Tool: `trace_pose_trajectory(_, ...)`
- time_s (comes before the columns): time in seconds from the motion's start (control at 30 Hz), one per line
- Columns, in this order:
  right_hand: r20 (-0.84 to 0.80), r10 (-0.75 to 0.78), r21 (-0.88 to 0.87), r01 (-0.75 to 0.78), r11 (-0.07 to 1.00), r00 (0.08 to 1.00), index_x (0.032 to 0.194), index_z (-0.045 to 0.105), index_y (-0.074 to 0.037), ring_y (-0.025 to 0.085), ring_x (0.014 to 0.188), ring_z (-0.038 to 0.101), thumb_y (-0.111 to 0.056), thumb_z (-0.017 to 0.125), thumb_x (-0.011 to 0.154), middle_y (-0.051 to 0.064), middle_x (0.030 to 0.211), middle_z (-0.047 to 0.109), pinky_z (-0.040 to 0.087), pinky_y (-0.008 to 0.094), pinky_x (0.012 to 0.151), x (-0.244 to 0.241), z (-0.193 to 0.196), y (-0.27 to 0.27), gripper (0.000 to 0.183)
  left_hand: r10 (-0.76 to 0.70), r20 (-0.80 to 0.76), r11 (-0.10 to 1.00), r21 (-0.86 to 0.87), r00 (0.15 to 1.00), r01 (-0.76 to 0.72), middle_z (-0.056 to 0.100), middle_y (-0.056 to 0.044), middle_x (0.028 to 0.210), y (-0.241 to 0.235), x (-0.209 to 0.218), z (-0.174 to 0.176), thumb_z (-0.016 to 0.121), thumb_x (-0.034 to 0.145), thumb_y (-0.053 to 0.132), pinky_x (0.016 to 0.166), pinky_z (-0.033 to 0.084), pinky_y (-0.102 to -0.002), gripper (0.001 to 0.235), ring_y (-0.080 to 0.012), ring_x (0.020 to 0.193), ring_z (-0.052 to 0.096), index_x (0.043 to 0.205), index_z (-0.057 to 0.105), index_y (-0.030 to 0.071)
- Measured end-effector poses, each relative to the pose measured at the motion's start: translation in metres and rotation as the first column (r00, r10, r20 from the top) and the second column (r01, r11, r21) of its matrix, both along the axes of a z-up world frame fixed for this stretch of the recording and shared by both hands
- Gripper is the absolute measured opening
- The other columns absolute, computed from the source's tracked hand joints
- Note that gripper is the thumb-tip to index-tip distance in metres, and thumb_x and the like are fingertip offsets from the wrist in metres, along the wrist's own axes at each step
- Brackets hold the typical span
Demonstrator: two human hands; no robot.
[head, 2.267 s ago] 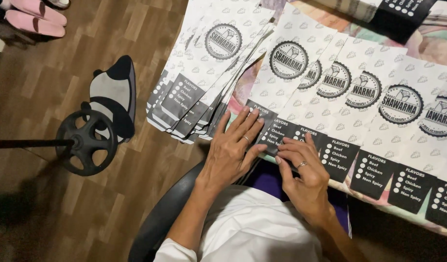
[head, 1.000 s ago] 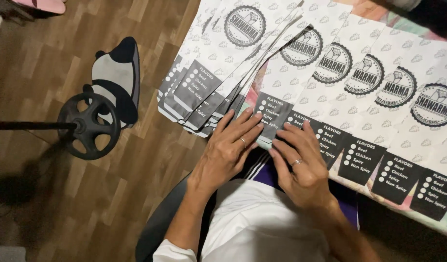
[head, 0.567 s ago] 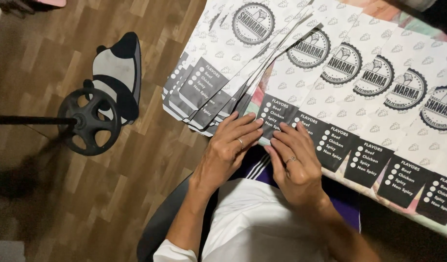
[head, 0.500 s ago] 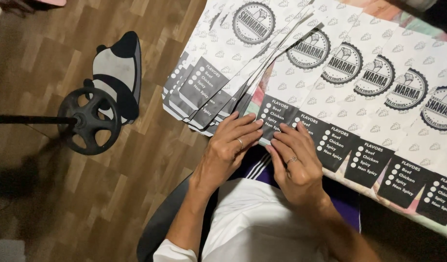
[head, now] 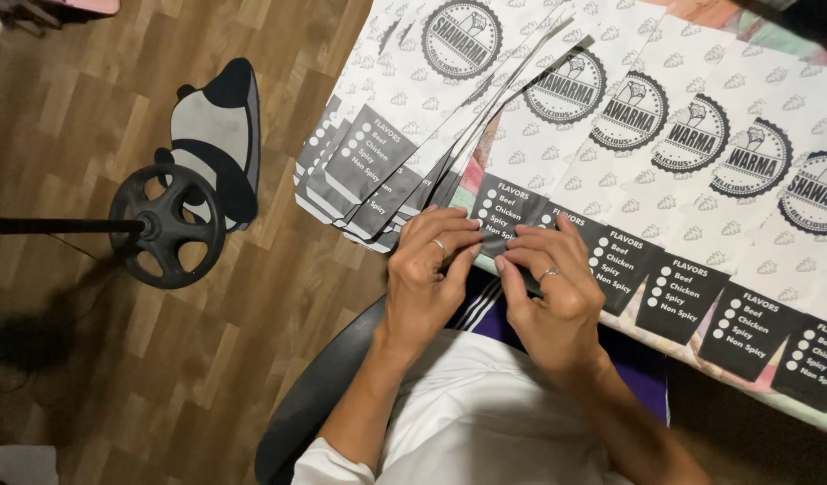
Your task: Applying liquid glue to the edges of printed paper wrappers and sealing them manually.
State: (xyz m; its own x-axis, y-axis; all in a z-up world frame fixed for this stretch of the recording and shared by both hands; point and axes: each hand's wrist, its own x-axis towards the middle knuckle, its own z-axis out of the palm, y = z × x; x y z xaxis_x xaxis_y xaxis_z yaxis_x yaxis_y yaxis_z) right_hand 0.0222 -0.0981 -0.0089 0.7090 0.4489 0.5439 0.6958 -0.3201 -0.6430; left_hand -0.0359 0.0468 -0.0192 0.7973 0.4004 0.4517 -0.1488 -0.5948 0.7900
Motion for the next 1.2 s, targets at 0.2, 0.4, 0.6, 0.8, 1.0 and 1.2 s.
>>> trace_pose_trajectory(0.2,-0.076,-0.014,0.045,0.017,0.999,0.997,0.082,0.072,0.005,0.034,0.095,0.074,0.004,0.082,0.083,0.015,0.086,0.072,0.044,0.053,0.113,0.003,0.003,0.002,0.01,0.041,-0.011,0.999,-0.022,0.999,-0.041,0.075,-0.01,0.093,-0.008,0.004,0.01,0.088,0.076,0.005,0.106,0.049,-0.048,0.021,-0.0336,0.102,0.073,0.093,0.077,0.002)
trace_pose_trajectory(0.4,-0.113,0.021,0.046,-0.016,0.999,0.993,0.085,0.069,0.005,0.031,0.097,0.071,0.01,0.071,0.087,0.018,0.093,0.07,0.044,0.056,0.115,-0.001,0.007,0.001,0.006,-0.036,-0.037,0.998,-0.049,0.999,0.034,0.073,-0.012,0.099,-0.003,0.001,0.021,0.063,0.094,-0.003,0.099,0.056,-0.04,0.01,-0.029,0.107,0.068,0.096,0.072,-0.001)
trace_pose_trajectory(0.6,-0.101,0.04,0.052,-0.035,0.998,0.994,0.089,0.068,0.009,0.033,0.098,0.07,0.013,0.069,0.086,0.021,0.094,0.069,0.042,0.059,0.118,-0.002,0.004,0.0,0.005,-0.032,-0.073,0.999,-0.042,0.997,0.029,0.074,-0.011,0.102,-0.003,0.0,0.02,0.053,0.088,-0.013,0.095,0.056,-0.037,0.026,-0.0272,0.108,0.069,0.097,0.072,0.002)
trace_pose_trajectory(0.8,-0.123,0.077,0.148,-0.058,0.987,0.989,0.097,0.069,0.008,0.035,0.114,0.067,0.008,0.067,0.089,0.02,0.105,0.069,0.036,0.061,0.122,-0.002,0.004,-0.01,0.007,0.016,0.045,0.995,0.097,0.999,-0.02,0.072,-0.011,0.105,-0.012,-0.003,0.003,0.049,0.085,-0.022,0.097,0.056,-0.04,0.036,-0.031,0.11,0.068,0.105,0.069,0.001)
trace_pose_trajectory(1.0,-0.053,-0.211,0.23,0.217,0.949,0.976,0.093,0.069,0.004,0.033,0.101,0.07,0.006,0.075,0.088,0.014,0.097,0.072,0.048,0.056,0.114,0.019,0.036,-0.087,0.008,0.049,0.141,0.975,0.207,0.989,-0.078,0.063,-0.021,0.12,-0.042,-0.003,0.035,0.055,0.094,-0.023,0.101,0.057,-0.044,0.029,-0.0363,0.117,0.063,0.11,0.069,-0.003)
trace_pose_trajectory(1.2,-0.036,-0.727,0.061,0.728,0.683,0.685,0.093,0.068,0.0,0.027,0.1,0.069,0.005,0.079,0.095,0.013,0.097,0.071,0.052,0.036,0.096,0.023,0.037,-0.244,0.012,-0.103,0.19,0.959,0.279,0.976,0.047,0.065,-0.021,0.115,-0.071,0.02,0.03,0.068,0.095,-0.027,0.093,0.061,-0.044,0.026,-0.0355,0.108,0.067,0.108,0.071,-0.004)
